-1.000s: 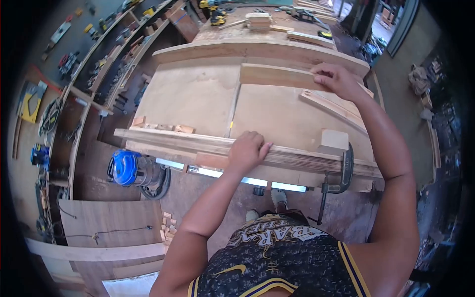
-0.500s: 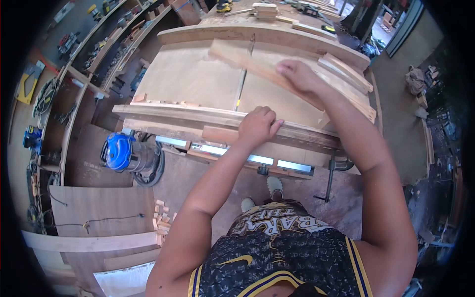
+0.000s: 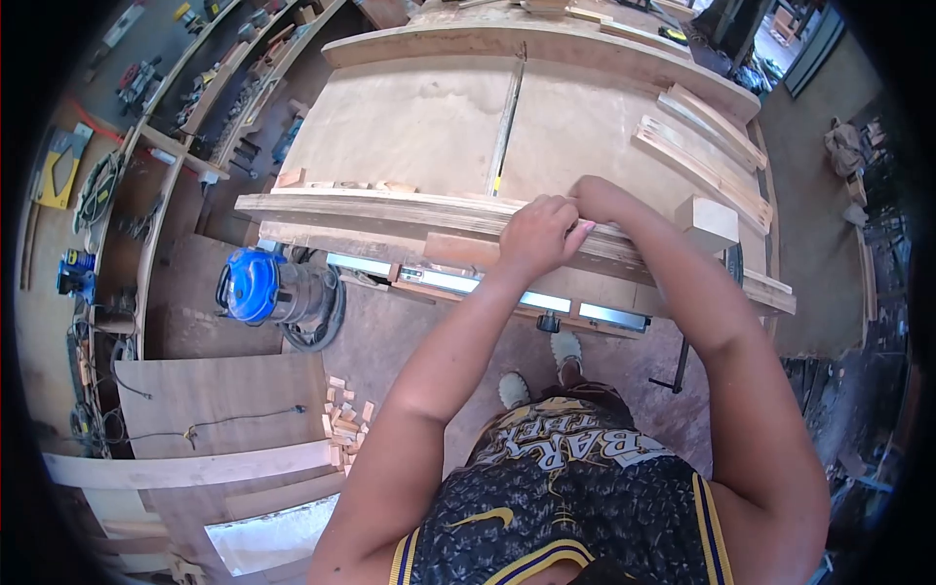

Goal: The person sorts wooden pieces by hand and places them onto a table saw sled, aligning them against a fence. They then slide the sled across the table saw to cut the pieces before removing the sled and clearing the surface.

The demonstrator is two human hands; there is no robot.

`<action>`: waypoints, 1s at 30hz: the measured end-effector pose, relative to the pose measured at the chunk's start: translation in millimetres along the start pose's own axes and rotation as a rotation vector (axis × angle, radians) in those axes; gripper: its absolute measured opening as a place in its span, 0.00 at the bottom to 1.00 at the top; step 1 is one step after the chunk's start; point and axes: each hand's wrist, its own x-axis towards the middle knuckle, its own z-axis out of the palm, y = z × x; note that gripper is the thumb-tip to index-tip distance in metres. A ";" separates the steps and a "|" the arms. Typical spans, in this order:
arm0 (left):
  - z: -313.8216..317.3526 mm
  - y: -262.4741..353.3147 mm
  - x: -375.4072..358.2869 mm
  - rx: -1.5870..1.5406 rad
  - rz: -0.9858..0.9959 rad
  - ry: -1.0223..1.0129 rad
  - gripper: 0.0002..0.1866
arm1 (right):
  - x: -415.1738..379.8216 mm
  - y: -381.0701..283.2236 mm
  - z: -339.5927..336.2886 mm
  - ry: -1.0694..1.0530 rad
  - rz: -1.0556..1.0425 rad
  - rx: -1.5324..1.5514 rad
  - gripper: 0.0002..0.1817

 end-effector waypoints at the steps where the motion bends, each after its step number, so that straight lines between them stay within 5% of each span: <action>1: -0.6 0.2 -0.9 -0.002 0.001 -0.004 0.14 | -7.7 3.9 -4.0 -0.075 0.119 0.039 0.26; 2: -0.7 0.2 -1.7 -0.007 0.003 -0.013 0.14 | -14.3 6.5 -6.5 -0.151 0.239 0.080 0.32; 5: 0.6 1.0 -0.9 -0.006 0.002 -0.028 0.13 | -32.0 -5.0 -9.5 -0.189 0.170 0.209 0.39; 9: -4.1 -1.7 1.1 -0.147 -0.061 0.003 0.11 | -29.0 -8.0 -3.8 -0.213 0.097 0.401 0.38; 11: -13.9 -6.0 5.9 -0.141 -0.130 -0.082 0.08 | -23.8 -6.3 2.4 -0.283 -0.089 0.172 0.36; 16: -25.0 -20.3 20.9 0.064 -0.163 -0.040 0.08 | -43.8 -57.3 -15.1 -0.184 0.190 0.075 0.41; 26: -17.0 -34.2 22.1 -0.106 -0.196 -0.105 0.20 | -37.3 -40.1 -17.6 -0.282 0.039 0.119 0.57; 30: -15.1 -36.0 25.9 0.011 -0.191 -0.223 0.14 | -47.5 -27.3 -14.5 -0.230 0.103 0.153 0.56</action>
